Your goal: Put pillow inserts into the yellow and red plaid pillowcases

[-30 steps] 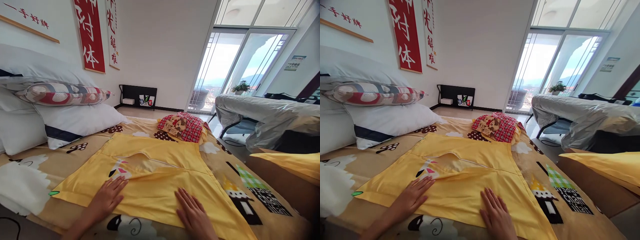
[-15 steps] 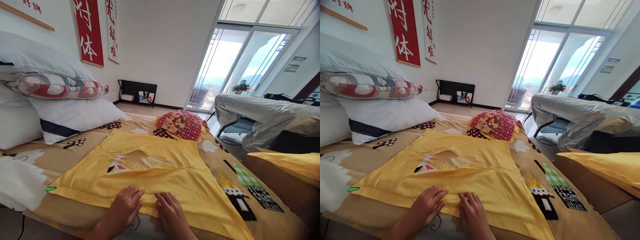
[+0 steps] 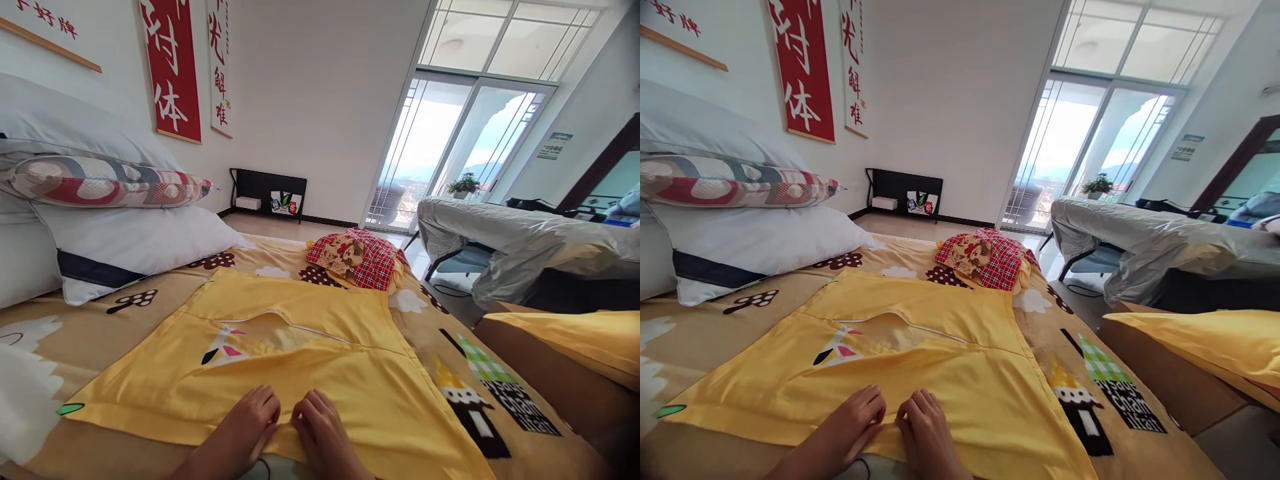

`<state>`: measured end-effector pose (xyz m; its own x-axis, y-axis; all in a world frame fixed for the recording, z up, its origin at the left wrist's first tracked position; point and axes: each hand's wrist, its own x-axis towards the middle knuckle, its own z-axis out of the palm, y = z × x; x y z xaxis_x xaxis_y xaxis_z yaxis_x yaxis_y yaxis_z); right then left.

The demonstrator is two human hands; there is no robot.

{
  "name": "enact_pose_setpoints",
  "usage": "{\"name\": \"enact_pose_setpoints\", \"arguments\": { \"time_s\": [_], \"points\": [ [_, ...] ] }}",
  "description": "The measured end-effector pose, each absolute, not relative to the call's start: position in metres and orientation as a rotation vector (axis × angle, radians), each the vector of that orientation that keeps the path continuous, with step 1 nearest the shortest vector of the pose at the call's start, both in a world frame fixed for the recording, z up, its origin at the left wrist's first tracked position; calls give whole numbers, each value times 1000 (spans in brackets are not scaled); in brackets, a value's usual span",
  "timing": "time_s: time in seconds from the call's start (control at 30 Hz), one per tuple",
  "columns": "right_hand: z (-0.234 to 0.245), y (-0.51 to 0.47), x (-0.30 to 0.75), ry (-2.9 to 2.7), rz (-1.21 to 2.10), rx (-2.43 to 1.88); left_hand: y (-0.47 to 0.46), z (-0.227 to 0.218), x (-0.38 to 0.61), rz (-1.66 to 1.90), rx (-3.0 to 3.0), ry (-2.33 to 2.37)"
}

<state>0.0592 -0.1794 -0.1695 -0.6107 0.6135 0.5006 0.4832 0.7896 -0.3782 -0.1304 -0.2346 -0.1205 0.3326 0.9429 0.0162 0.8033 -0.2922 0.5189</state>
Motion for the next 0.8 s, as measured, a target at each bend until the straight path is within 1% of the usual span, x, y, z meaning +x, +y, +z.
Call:
{"name": "enact_pose_setpoints", "arguments": {
  "time_s": [0.1, 0.33, 0.43, 0.53, 0.6, 0.67, 0.7, 0.8],
  "points": [
    [-164, -179, 56, -2302, 214, -826, -237, -121, -131, 464, 2198, 1506],
    [-152, -184, 56, -2254, -10, -584, -241, -120, -132, 479, 2253, 1479],
    [-154, -188, 60, -2295, -54, -471, -244, -122, -130, 464, 2349, 1484],
    [-158, -192, 63, -2369, 3, -382, -249, -123, -128, 377, 2423, 1495],
    [-157, -192, 66, -2415, 157, -382, -252, -123, -127, 313, 2444, 1483],
    [-152, -188, 73, -2452, 318, -474, -252, -126, -126, 248, 2464, 1470],
    [-148, -184, 79, -2460, 344, -580, -251, -127, -126, 212, 2476, 1474],
    [-143, -168, 106, -2448, 172, -1024, -243, -132, -127, 81, 2465, 1471]
  ]
}}
